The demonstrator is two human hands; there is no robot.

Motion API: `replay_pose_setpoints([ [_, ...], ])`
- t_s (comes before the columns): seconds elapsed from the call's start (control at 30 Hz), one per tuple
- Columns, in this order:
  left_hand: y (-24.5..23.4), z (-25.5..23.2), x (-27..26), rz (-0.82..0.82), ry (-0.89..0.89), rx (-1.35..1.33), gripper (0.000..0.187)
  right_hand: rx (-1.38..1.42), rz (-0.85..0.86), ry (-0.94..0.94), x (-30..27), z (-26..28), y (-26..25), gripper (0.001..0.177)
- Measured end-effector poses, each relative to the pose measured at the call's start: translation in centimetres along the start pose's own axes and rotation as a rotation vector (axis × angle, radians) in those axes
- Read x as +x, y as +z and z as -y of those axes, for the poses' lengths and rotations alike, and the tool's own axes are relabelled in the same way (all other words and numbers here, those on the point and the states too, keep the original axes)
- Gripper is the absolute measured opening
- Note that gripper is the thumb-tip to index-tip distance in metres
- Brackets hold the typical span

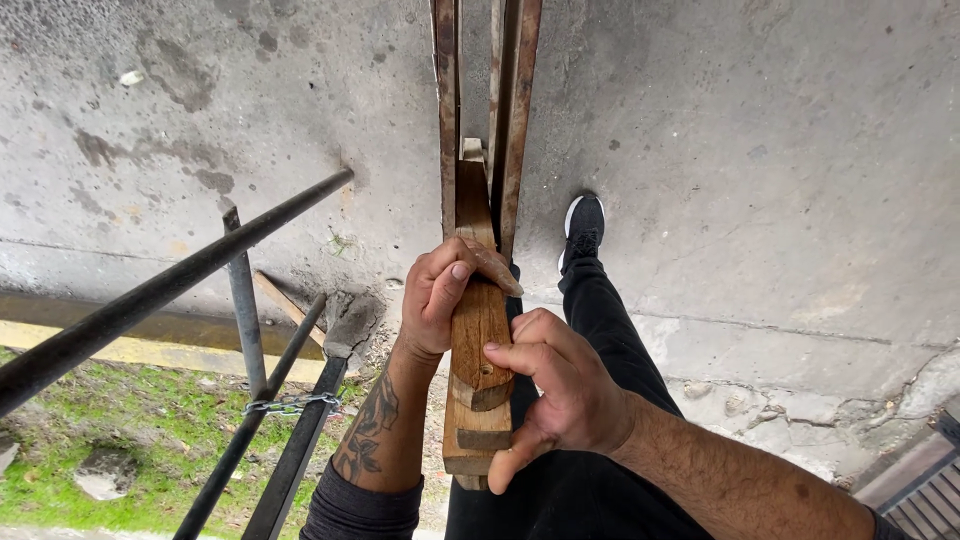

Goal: The person lifts a marble slab onto a wooden frame, positions a wooden block against the frame, and aligns a screw by hand. They then use a screwdriver to drive the screw, fastening the block to the frame, and press on the block to check it.

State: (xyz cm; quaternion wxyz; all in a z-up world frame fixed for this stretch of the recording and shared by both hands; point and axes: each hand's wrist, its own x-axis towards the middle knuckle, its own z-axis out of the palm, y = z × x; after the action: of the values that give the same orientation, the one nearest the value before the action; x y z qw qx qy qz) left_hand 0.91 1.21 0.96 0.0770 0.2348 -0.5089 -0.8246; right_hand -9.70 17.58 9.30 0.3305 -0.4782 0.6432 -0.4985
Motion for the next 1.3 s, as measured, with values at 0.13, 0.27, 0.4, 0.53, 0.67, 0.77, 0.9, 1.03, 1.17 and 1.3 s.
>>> replay_pose_setpoints([
  [0.13, 0.4, -0.2, -0.1, 0.009, -0.003, 0.01, 0.037, 0.044, 0.047, 0.015, -0.3, -0.1, -0.7, 0.102],
  [0.27, 0.5, 0.3, -0.1, 0.013, -0.003, 0.01, 0.037, 0.054, 0.083, 0.024, -0.7, -0.2, -1.0, 0.101],
  [0.4, 0.5, 0.2, -0.1, 0.003, -0.01, 0.086, 0.039, 0.036, 0.075, 0.008, -0.9, -0.4, -1.1, 0.102],
  [0.53, 1.2, -1.3, -1.1, -0.098, 0.007, 0.152, 0.038, -0.015, 0.098, 0.003, -0.6, -0.1, -1.4, 0.102],
  [0.67, 2.3, -3.2, -4.1, -0.211, 0.063, 0.032, 0.035, -0.014, 0.118, 0.017, -0.3, 0.1, -1.4, 0.1],
  [0.77, 3.2, -5.8, -6.3, -0.247, 0.059, -0.222, 0.038, 0.076, 0.138, 0.101, -0.4, 0.3, -1.2, 0.094],
  [0.9, 3.2, -7.1, -6.7, -0.204, 0.055, -0.418, 0.045, 0.092, 0.126, 0.269, 1.5, 1.9, -1.0, 0.053],
  [1.03, 3.6, -7.0, -6.3, -0.148, 0.122, -0.389, 0.047, 0.059, 0.165, 0.37, 4.8, 4.5, -1.2, 0.033],
  [1.17, 3.9, -7.7, -6.2, -0.13, 0.163, -0.161, 0.044, 0.158, 0.184, 0.29, 6.2, 4.9, -1.4, 0.027],
  [1.3, 3.9, -8.2, -6.0, -0.104, 0.151, 0.007, 0.044, 0.177, 0.131, 0.285, 5.8, 4.7, -1.0, 0.021],
])
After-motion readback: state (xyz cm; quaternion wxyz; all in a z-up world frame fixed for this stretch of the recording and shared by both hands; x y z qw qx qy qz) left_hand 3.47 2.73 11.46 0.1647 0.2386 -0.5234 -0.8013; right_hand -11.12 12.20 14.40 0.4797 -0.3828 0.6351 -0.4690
